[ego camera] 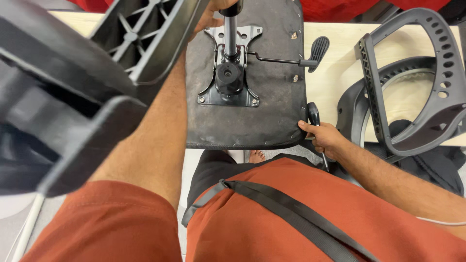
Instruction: The person works on an office chair base placed on a table, unscrewing a black round knob under the seat mechanism by hand, then uses a screwdriver to loosen screws and removes screws from the seat plate, setting them on the table. The person tilts and repositions the chair and continues turning the knob by hand.
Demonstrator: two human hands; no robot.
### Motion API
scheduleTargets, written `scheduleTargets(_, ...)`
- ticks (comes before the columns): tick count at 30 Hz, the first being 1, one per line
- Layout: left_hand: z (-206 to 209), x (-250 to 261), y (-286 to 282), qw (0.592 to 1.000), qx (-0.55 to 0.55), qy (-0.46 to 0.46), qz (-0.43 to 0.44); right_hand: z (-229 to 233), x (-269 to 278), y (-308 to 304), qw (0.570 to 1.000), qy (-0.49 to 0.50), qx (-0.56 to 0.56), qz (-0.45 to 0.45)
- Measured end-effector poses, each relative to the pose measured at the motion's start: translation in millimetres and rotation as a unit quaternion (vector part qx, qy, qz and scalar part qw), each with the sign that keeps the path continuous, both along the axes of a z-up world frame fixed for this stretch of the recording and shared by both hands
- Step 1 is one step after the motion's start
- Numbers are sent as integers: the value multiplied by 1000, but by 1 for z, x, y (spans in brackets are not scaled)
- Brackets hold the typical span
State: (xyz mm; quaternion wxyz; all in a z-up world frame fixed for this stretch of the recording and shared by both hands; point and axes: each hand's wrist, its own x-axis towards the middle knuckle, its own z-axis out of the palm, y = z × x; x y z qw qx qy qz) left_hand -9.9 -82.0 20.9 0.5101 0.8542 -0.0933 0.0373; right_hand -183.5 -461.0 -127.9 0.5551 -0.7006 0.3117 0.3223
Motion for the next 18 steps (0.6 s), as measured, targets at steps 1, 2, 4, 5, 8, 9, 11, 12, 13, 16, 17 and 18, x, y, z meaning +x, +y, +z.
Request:
scheduleTargets(1,5,1,-1,1000,7,-4,-2,2,1,2,1000,0,1,0)
scheduleTargets(2,11,3,-3,1000,17,-10,-8,4,2,4,1000,-2,-1,4)
scheduleTargets(4,18,1,-7,999,23,-15,-20,9,-1,5,1000,-5,-6,9)
scheduleTargets(5,20,2,-14,1000,12,-12,-10,12,-2,6,1000,-6,-18,12)
scheduleTargets(8,19,-3,-34,998,-35,1,43,21,-3,8,996,-28,-75,26)
scheduleTargets(9,17,-6,-43,996,-27,3,79,24,-4,10,993,-45,-107,32)
scheduleTargets(11,18,-5,-46,994,-29,14,103,28,-5,13,981,-96,-163,29)
scheduleTargets(12,19,-5,-42,995,-40,22,90,28,-6,16,974,-129,-187,20)
scheduleTargets(13,21,-6,-39,995,-49,31,78,29,-6,18,965,-161,-208,11)
scheduleTargets(16,25,-7,-34,997,-26,10,66,34,0,22,956,-204,-210,19)
scheduleTargets(17,25,-6,-32,998,-24,13,60,35,2,24,955,-221,-197,30)
scheduleTargets(18,25,-5,-31,998,-21,16,53,35,6,26,953,-238,-184,40)
